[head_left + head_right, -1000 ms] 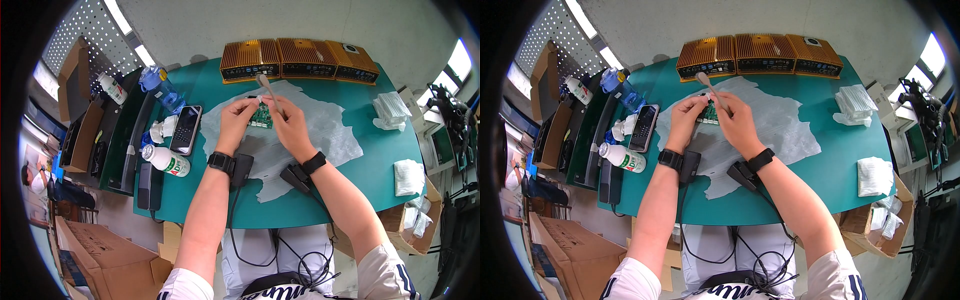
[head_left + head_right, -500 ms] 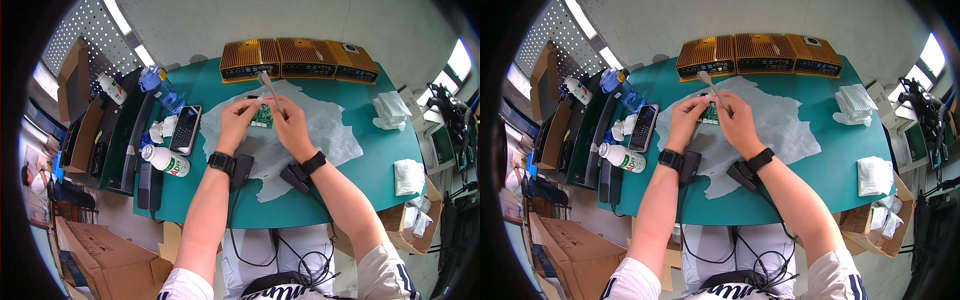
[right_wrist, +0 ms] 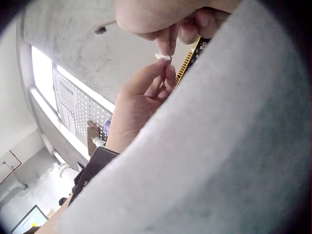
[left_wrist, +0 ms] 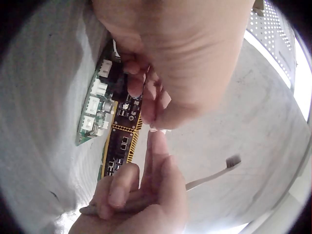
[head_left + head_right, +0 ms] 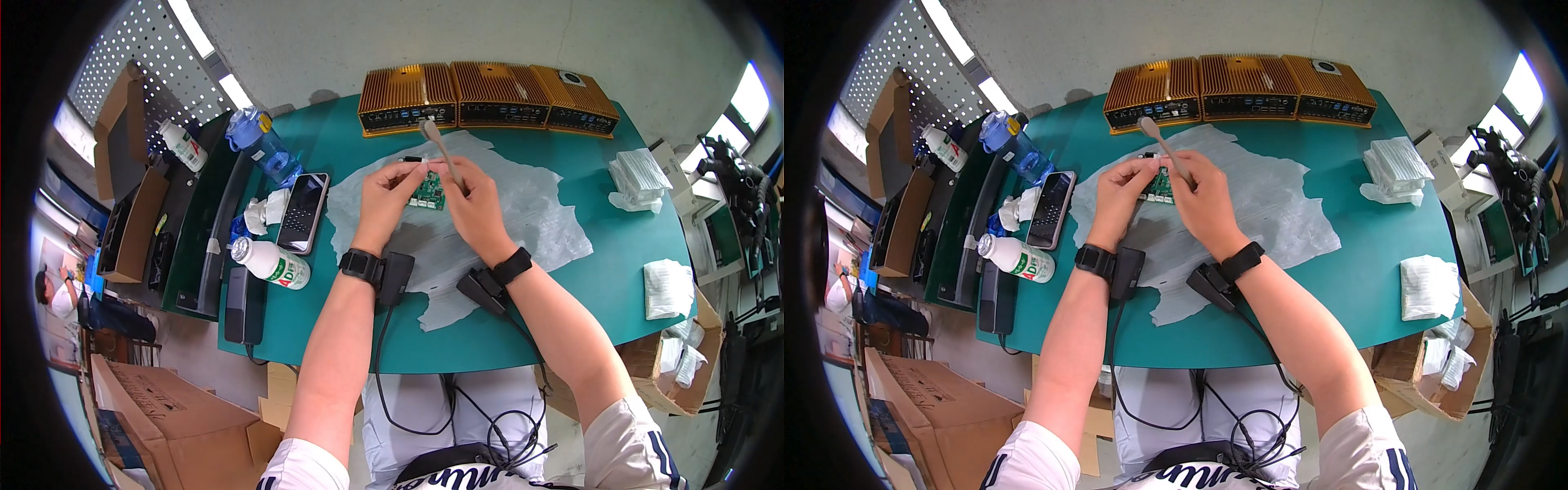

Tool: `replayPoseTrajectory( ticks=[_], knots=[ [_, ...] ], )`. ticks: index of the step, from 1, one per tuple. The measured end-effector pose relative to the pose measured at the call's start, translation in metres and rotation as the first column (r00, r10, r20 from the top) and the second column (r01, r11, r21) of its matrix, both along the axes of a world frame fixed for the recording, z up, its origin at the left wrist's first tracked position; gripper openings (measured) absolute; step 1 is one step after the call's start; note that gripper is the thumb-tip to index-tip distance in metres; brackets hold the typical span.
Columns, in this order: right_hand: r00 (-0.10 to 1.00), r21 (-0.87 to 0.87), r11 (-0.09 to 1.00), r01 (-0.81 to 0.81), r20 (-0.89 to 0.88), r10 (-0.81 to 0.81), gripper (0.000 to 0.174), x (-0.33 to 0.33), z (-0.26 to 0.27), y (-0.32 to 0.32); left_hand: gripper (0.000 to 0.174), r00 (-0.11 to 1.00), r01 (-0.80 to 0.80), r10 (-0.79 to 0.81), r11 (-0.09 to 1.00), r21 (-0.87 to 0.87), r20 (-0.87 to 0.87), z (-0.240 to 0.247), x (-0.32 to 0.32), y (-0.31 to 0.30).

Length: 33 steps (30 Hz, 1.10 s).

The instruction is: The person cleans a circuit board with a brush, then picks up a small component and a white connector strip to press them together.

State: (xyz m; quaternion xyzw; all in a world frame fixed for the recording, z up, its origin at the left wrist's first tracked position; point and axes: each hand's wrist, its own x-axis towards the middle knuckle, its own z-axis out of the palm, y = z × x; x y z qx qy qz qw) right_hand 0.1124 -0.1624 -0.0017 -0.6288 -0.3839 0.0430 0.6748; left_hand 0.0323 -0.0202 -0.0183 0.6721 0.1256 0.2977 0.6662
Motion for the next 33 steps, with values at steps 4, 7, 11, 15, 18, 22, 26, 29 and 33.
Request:
replayPoseTrajectory(
  ticks=[4,7,11,15,18,22,26,29,33],
  knots=[
    [1.0,-0.015,1.0,0.004,-0.014,-0.004,0.018,-0.001,0.003,-0.002,0.021,1.0,-0.009,0.009,1.0,-0.013,0.009,-0.001,0.0,-0.001],
    [0.999,0.004,0.999,0.04,-0.017,-0.04,0.017,0.001,-0.002,0.0,0.021,1.0,-0.008,0.008,1.0,-0.023,-0.01,0.0,0.0,-0.001],
    [0.988,-0.112,0.992,0.056,-0.138,-0.072,0.022,0.0,0.003,-0.002,0.02,1.0,0.0,0.0,1.0,-0.025,-0.015,0.001,-0.001,-0.001],
    [0.992,-0.004,0.997,0.071,-0.1,-0.071,0.042,0.0,-0.001,0.004,0.018,0.998,0.06,-0.061,0.996,0.063,0.011,0.002,-0.003,-0.001],
    [0.986,0.012,0.999,0.032,-0.164,-0.03,0.05,-0.001,0.003,0.002,0.018,0.996,0.09,-0.091,0.993,0.077,0.005,0.004,-0.004,-0.001],
    [0.974,0.031,0.999,0.021,-0.227,-0.013,0.048,0.0,-0.002,0.005,0.018,0.996,0.085,-0.086,0.994,0.061,0.0,0.006,-0.004,-0.003],
    [0.962,0.043,0.999,-0.015,-0.271,0.026,0.045,0.003,-0.002,0.002,0.019,0.996,0.084,-0.085,0.995,0.059,0.007,0.002,-0.004,-0.001],
    [0.967,0.068,0.998,-0.002,-0.255,0.019,0.044,0.006,-0.008,0.005,0.019,0.996,0.094,-0.094,0.994,0.06,0.009,0.002,-0.004,0.001],
    [0.966,0.055,0.998,-0.014,-0.257,0.028,0.042,0.006,-0.007,0.004,0.019,0.992,0.129,-0.129,0.99,0.051,-0.003,0.01,-0.005,-0.005]
  ],
)
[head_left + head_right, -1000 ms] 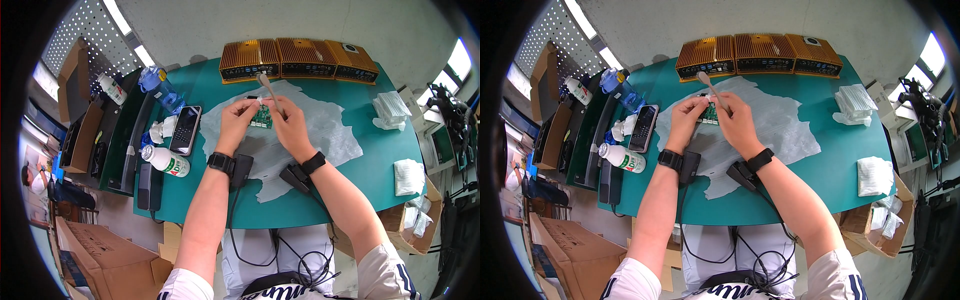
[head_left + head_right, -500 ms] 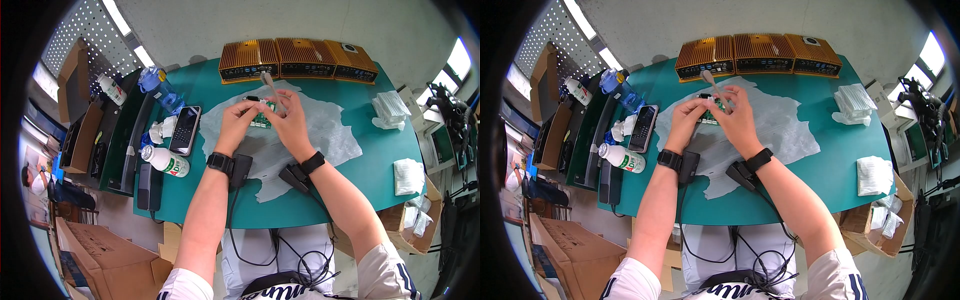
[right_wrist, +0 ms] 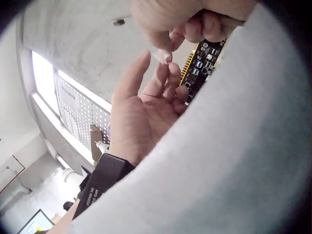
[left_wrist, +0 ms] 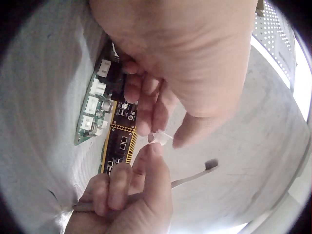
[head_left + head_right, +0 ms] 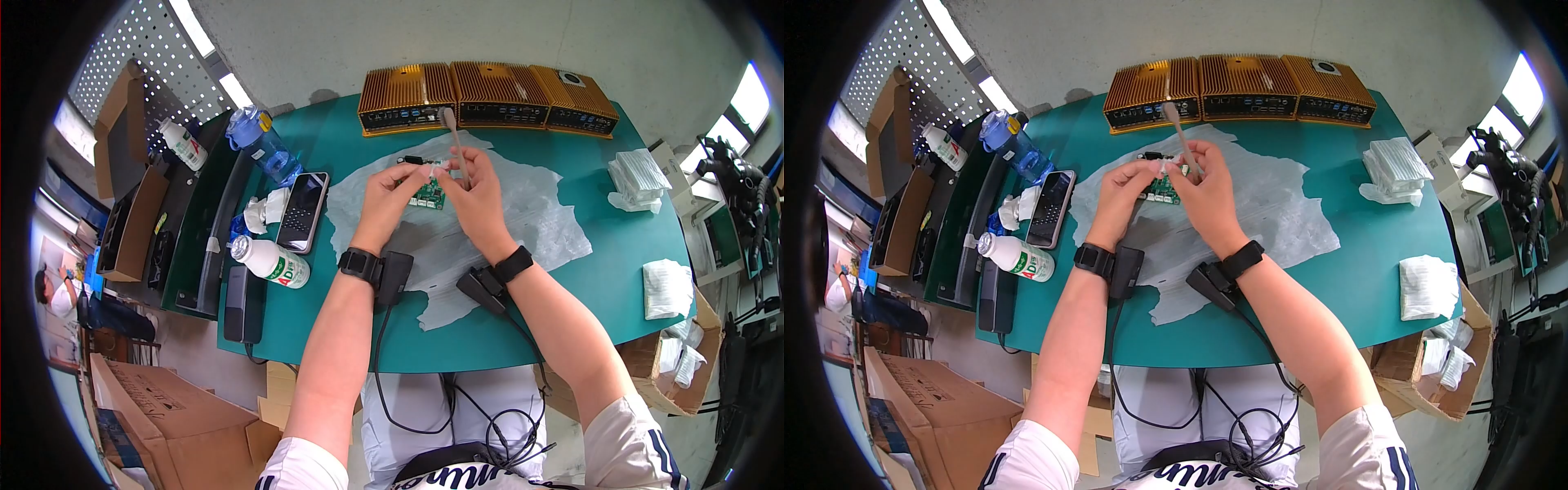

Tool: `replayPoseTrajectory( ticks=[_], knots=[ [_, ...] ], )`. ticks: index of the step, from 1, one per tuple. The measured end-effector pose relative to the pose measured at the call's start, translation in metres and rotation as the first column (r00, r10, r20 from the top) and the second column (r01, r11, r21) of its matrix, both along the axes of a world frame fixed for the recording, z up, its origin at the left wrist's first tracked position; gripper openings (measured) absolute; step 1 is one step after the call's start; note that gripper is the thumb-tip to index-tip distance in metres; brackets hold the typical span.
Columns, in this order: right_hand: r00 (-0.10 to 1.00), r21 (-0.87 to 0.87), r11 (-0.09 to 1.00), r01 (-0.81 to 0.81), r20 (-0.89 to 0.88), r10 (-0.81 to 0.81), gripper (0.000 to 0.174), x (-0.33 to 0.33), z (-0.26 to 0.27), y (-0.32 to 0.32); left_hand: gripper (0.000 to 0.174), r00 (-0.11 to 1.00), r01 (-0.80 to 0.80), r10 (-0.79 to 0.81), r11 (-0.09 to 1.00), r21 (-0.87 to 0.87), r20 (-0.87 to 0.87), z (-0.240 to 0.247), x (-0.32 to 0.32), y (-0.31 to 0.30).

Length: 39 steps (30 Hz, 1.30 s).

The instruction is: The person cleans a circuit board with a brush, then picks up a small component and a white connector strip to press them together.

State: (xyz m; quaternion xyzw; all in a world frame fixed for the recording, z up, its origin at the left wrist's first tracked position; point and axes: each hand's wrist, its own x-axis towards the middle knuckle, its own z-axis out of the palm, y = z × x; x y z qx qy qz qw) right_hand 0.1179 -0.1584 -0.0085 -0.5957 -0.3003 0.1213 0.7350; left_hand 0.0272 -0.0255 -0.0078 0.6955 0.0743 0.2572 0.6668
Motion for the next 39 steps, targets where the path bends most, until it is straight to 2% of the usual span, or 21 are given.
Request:
replayPoseTrajectory(
  ticks=[5,7,8,10,11,13,14,16,19,22,26,28,31,38,39],
  knots=[
    [0.999,-0.046,0.999,0.007,0.038,-0.005,0.04,-0.003,0.001,-0.001,0.019,0.999,-0.038,0.038,0.999,0.006,-0.019,-0.005,0.003,0.001],
    [0.994,0.014,0.997,0.075,0.082,-0.076,0.03,-0.004,0.001,0.002,0.017,0.991,-0.136,0.137,0.984,-0.114,-0.002,-0.004,0.003,-0.001],
    [0.994,0.014,0.997,0.075,0.082,-0.076,0.03,-0.003,0.001,0.001,0.017,0.991,-0.136,0.137,0.984,-0.114,-0.002,-0.006,0.003,0.002],
    [0.998,-0.04,0.998,-0.052,0.042,0.054,0.028,0.001,0.002,-0.003,0.014,0.983,-0.172,0.181,0.97,-0.171,0.04,-0.01,0.004,0.012],
    [0.998,-0.04,0.998,-0.052,0.042,0.054,0.028,0.0,0.003,-0.003,0.014,0.983,-0.172,0.181,0.97,-0.171,0.04,-0.011,0.004,0.014],
    [0.994,-0.018,0.998,-0.067,0.088,0.069,0.034,-0.004,0.005,-0.003,0.013,0.973,-0.16,0.206,0.929,-0.333,0.107,-0.012,0.005,0.016],
    [0.994,-0.018,0.998,-0.068,0.088,0.069,0.034,-0.005,0.006,-0.004,0.013,0.973,-0.161,0.207,0.929,-0.333,0.107,-0.011,0.005,0.016],
    [0.983,-0.189,0.981,-0.046,0.167,0.079,0.034,-0.007,0.007,-0.005,0.015,0.964,-0.143,0.222,0.895,-0.422,0.144,-0.01,0.005,0.015],
    [0.962,-0.246,0.969,0.013,0.268,0.055,0.034,-0.008,0.003,-0.003,0.016,0.965,-0.095,0.19,0.895,-0.437,0.18,-0.013,0.003,0.018],
    [0.965,-0.338,0.94,0.036,0.256,0.055,0.034,-0.008,0.007,-0.005,0.017,0.968,-0.085,0.176,0.9,-0.427,0.179,-0.009,0.002,0.015],
    [0.97,-0.308,0.95,0.042,0.241,0.035,0.033,-0.007,0.002,-0.002,0.017,0.969,-0.093,0.182,0.896,-0.434,0.169,-0.005,0.001,0.014],
    [0.949,-0.328,0.942,0.068,0.312,0.04,0.031,-0.008,0.005,-0.004,0.018,0.972,-0.058,0.15,0.899,-0.433,0.181,-0.008,0.001,0.017],
    [0.948,-0.341,0.939,0.054,0.313,0.059,0.029,-0.01,0.006,-0.004,0.022,0.971,0.011,0.101,0.885,-0.465,0.216,-0.01,0.001,0.022],
    [0.949,-0.319,0.946,0.048,0.31,0.056,0.029,-0.011,0.005,-0.004,0.027,0.973,0.019,0.09,0.887,-0.462,0.213,-0.004,0.001,0.015],
    [0.945,-0.326,0.943,0.06,0.322,0.051,0.028,-0.012,0.007,-0.005,0.027,0.98,-0.022,0.098,0.918,-0.395,0.173,-0.002,0.0,0.014]
  ],
)
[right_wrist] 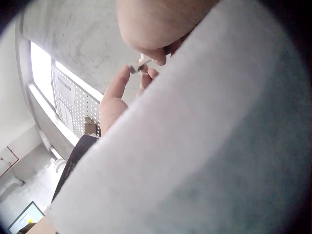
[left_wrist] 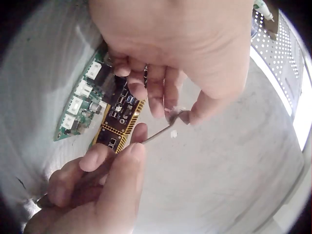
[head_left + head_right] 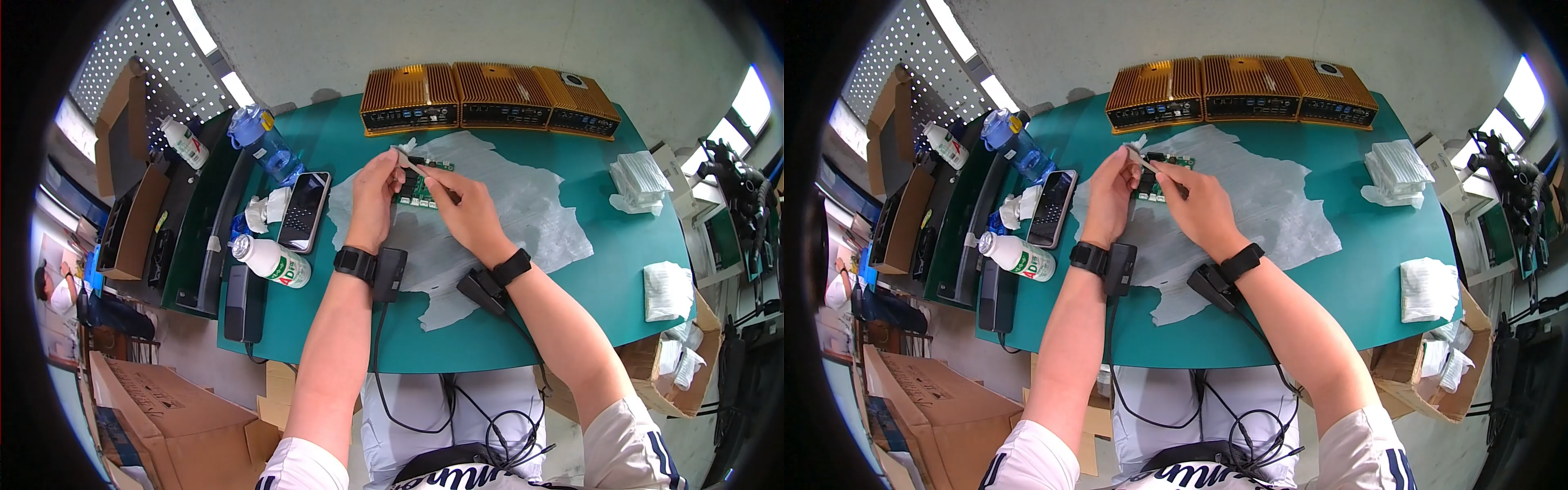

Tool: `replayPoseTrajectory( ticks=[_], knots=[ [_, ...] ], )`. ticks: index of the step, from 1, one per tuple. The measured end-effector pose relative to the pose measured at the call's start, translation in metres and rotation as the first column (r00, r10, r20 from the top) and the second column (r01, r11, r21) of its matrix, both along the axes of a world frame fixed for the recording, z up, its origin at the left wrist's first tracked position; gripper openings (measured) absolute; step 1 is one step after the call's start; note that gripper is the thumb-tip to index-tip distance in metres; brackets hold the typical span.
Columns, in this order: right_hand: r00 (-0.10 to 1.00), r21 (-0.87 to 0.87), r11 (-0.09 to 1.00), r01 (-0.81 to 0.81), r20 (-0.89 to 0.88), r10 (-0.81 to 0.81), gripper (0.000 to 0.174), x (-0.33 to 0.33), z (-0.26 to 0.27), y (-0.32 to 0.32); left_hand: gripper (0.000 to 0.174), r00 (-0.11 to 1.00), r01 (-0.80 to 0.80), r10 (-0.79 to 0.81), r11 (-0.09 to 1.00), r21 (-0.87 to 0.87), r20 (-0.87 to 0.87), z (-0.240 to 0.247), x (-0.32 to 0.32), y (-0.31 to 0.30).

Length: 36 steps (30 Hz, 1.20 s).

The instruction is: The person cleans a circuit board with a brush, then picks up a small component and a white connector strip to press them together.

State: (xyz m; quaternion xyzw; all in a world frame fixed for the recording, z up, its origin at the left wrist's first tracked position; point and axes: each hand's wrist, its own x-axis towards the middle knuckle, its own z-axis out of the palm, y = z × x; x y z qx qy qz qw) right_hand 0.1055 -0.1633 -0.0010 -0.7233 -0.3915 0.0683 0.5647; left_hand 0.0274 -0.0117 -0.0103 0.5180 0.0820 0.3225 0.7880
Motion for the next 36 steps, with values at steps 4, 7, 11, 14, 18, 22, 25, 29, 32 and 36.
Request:
replayPoseTrajectory(
  ticks=[4,7,11,14,18,22,25,29,32,36],
  knots=[
    [1.0,-0.053,0.998,0.017,0.007,-0.017,0.028,0.0,0.003,-0.001,0.025,0.996,-0.022,0.032,0.993,0.115,-0.084,0.001,0.0,-0.002],
    [0.999,0.034,0.999,-0.014,-0.033,0.015,0.031,0.003,-0.003,0.002,0.026,0.995,-0.016,0.031,0.988,0.153,-0.096,-0.001,0.002,-0.001],
    [0.995,0.183,0.982,-0.056,-0.067,0.07,0.036,0.003,-0.007,0.003,0.026,0.995,-0.022,0.037,0.986,0.163,-0.089,-0.002,0.002,-0.002],
    [0.994,0.179,0.978,-0.106,0.003,0.108,0.04,0.003,-0.001,-0.001,0.027,0.994,-0.026,0.048,0.979,0.202,-0.101,-0.002,0.002,-0.002],
    [0.981,0.217,0.964,-0.155,0.15,0.124,0.041,0.005,-0.003,0.001,0.027,0.994,-0.017,0.04,0.973,0.229,-0.097,0.0,0.001,-0.004],
    [0.966,0.25,0.955,-0.159,0.237,0.099,0.042,0.005,-0.005,0.004,0.027,0.998,-0.01,0.021,0.977,0.211,-0.053,-0.005,0.002,-0.001],
    [0.966,0.226,0.962,-0.154,0.241,0.098,0.045,0.003,-0.002,0.002,0.027,0.999,0.018,-0.011,0.978,0.206,-0.038,-0.007,0.002,0.002],
    [0.972,0.177,0.967,-0.183,0.178,0.151,0.047,0.001,0.002,-0.001,0.027,0.999,0.032,-0.029,0.979,0.201,-0.02,-0.008,0.002,0.002],
    [0.951,0.185,0.96,-0.209,0.269,0.155,0.05,0.002,0.002,0.001,0.026,0.999,0.027,-0.022,0.978,0.206,-0.027,-0.009,0.002,0.004],
    [0.954,0.172,0.963,-0.206,0.254,0.159,0.054,0.0,0.0,0.0,0.026,0.999,0.037,-0.033,0.982,0.187,-0.024,-0.009,0.002,0.003]
  ],
)
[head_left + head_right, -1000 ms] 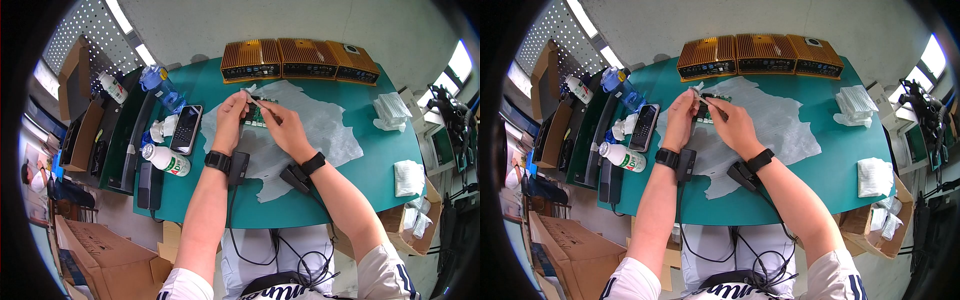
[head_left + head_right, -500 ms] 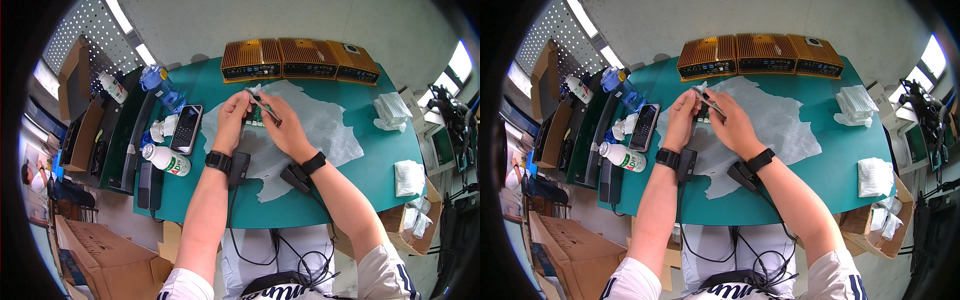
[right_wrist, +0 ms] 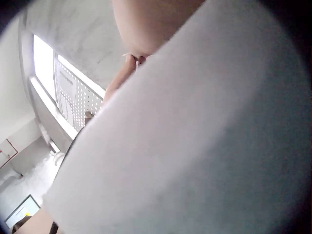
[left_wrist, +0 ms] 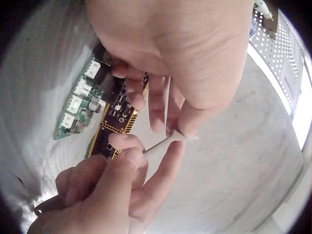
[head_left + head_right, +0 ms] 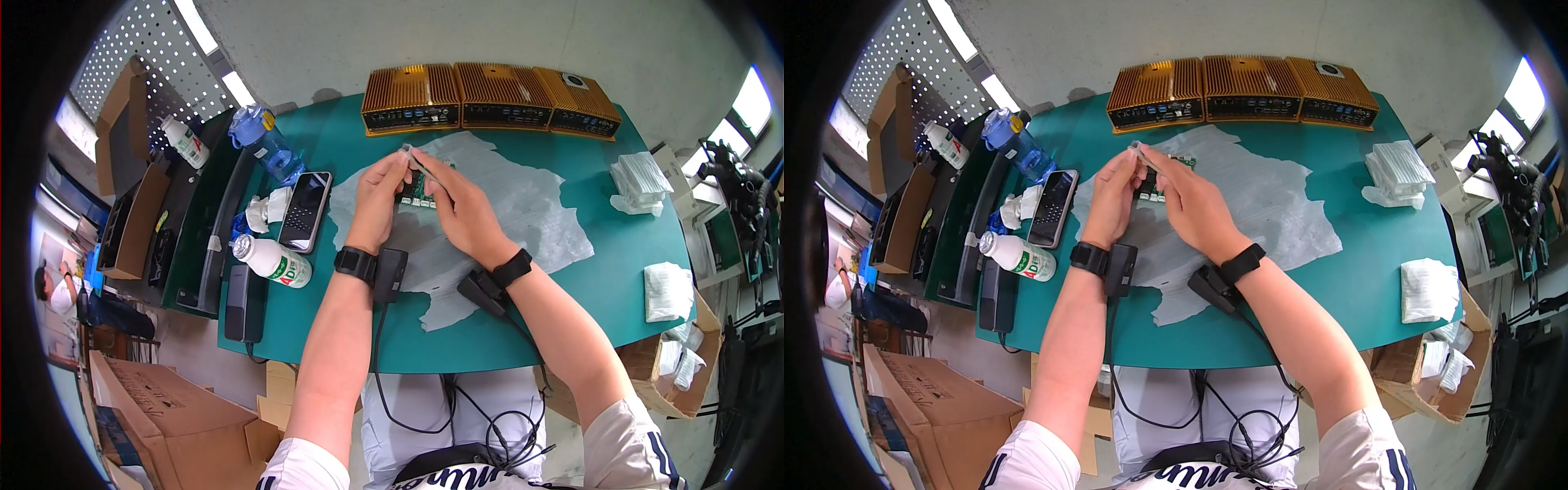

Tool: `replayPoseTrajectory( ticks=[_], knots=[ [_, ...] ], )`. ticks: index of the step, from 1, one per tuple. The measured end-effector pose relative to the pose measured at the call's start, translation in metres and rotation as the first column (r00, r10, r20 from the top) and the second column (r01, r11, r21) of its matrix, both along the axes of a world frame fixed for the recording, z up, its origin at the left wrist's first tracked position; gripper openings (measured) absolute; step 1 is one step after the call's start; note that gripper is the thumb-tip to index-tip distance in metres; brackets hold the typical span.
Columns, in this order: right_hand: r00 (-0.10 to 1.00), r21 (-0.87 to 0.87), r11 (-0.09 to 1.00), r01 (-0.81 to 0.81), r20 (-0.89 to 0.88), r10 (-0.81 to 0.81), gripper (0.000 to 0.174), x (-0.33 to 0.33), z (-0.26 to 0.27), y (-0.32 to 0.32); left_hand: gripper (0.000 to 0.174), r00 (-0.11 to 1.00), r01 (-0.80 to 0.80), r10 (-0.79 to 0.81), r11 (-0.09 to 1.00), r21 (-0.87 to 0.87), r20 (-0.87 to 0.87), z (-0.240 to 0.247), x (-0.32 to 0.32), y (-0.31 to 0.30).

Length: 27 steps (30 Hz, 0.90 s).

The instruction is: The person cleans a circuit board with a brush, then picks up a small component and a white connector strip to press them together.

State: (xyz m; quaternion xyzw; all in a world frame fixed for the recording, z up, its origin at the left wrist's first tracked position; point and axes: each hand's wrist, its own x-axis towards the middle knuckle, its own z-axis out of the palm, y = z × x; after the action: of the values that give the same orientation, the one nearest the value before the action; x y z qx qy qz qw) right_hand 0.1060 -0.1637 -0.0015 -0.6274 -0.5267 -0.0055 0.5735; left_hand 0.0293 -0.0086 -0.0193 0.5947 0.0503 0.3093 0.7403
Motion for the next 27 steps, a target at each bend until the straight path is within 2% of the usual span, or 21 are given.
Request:
replayPoseTrajectory(
  ticks=[2,5,7,14,17,20,22,23,25,27],
  knots=[
    [1.0,-0.043,0.999,0.014,0.004,-0.014,0.056,-0.001,0.0,-0.001,0.026,1.0,-0.009,0.009,1.0,-0.002,-0.008,0.001,-0.001,-0.001],
    [0.994,-0.07,0.995,0.071,0.084,-0.065,0.06,-0.003,0.003,-0.002,0.026,1.0,-0.019,0.018,0.999,-0.027,-0.021,0.002,-0.001,-0.003],
    [0.98,-0.15,0.978,0.145,0.156,-0.122,0.063,-0.003,0.005,-0.004,0.026,0.999,-0.04,0.039,0.998,-0.038,-0.036,0.004,0.0,-0.005],
    [0.969,-0.177,0.964,0.199,0.183,-0.166,0.064,-0.007,0.008,-0.005,0.025,0.998,-0.025,0.023,0.999,-0.039,-0.055,0.009,-0.002,-0.006],
    [0.962,-0.118,0.971,0.207,0.205,-0.18,0.063,-0.007,0.006,-0.004,0.025,0.998,-0.037,0.037,0.999,-0.005,-0.053,0.009,-0.001,-0.007],
    [0.962,-0.135,0.968,0.209,0.204,-0.179,0.058,-0.006,0.003,-0.002,0.025,0.998,-0.029,0.027,0.999,-0.026,-0.062,0.004,-0.001,-0.004],
    [0.972,-0.049,0.973,0.224,0.089,-0.219,0.05,-0.007,-0.002,0.0,0.025,1.0,0.004,-0.004,1.0,-0.009,-0.026,0.002,-0.001,-0.003],
    [0.972,-0.049,0.973,0.224,0.089,-0.219,0.05,-0.007,-0.002,0.0,0.025,1.0,0.004,-0.004,1.0,-0.01,-0.026,0.002,-0.001,-0.003],
    [0.972,-0.114,0.967,0.227,-0.039,-0.233,0.046,-0.007,-0.001,-0.001,0.025,1.0,0.004,-0.004,1.0,0.0,-0.026,0.003,-0.001,-0.004],
    [0.972,-0.088,0.968,0.234,-0.004,-0.235,0.046,-0.007,0.001,-0.001,0.026,1.0,0.012,-0.012,1.0,0.008,-0.025,0.003,-0.001,-0.003]
  ],
)
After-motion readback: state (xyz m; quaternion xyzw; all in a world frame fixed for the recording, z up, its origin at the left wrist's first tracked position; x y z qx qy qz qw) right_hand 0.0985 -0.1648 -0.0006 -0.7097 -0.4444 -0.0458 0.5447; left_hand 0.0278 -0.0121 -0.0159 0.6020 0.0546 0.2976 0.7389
